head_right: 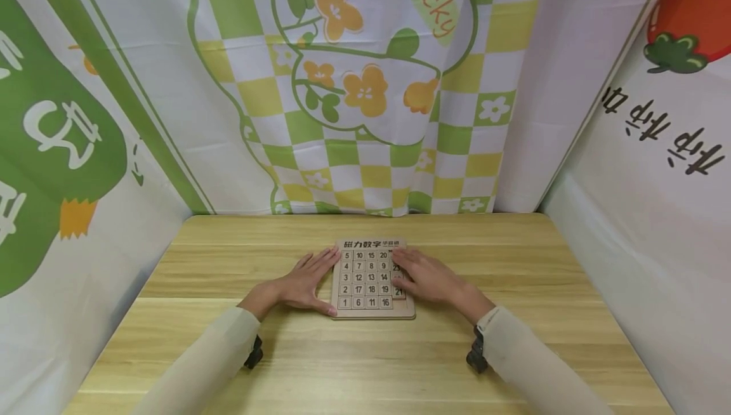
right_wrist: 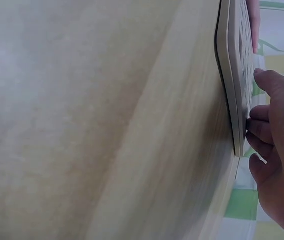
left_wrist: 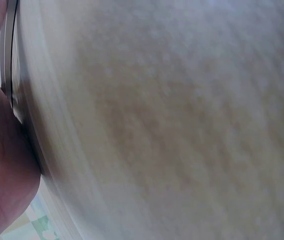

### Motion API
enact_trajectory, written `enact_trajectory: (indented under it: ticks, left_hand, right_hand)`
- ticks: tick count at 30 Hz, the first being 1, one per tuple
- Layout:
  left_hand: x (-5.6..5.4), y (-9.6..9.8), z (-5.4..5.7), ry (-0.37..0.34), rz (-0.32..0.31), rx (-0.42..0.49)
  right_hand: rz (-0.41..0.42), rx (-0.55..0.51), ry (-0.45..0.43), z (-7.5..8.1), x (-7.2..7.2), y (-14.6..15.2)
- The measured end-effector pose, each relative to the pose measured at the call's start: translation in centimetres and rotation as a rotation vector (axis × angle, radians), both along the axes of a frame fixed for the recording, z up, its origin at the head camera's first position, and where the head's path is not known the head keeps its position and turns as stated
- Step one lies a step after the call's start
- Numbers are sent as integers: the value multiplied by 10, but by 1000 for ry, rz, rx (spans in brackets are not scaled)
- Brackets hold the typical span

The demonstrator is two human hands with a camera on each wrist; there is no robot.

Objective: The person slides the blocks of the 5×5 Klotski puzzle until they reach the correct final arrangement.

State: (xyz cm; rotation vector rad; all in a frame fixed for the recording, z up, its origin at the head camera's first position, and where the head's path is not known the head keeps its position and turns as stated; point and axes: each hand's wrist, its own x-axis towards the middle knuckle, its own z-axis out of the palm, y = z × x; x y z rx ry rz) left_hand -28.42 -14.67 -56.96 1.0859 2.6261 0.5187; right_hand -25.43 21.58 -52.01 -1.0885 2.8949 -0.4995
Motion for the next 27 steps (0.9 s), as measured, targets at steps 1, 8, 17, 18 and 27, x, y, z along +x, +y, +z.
enact_trajectory:
  ticks: [1, 8, 17, 18, 27]
  left_hand:
    - [0, 0, -2, 7, 1, -4]
    - [2, -1, 1, 8, -8, 25]
    - [8, 1, 15, -8, -12, 12]
    - [9, 1, 17, -11, -11, 6]
    - [6, 2, 10, -9, -2, 7]
  right_hand:
    - [2, 0, 4, 1, 2, 0]
    - [47, 4, 16, 4, 10, -1]
    - [65, 2, 42, 5, 12, 0]
    - [66, 1, 40, 5, 12, 0]
    - [75, -8, 62, 4, 12, -1]
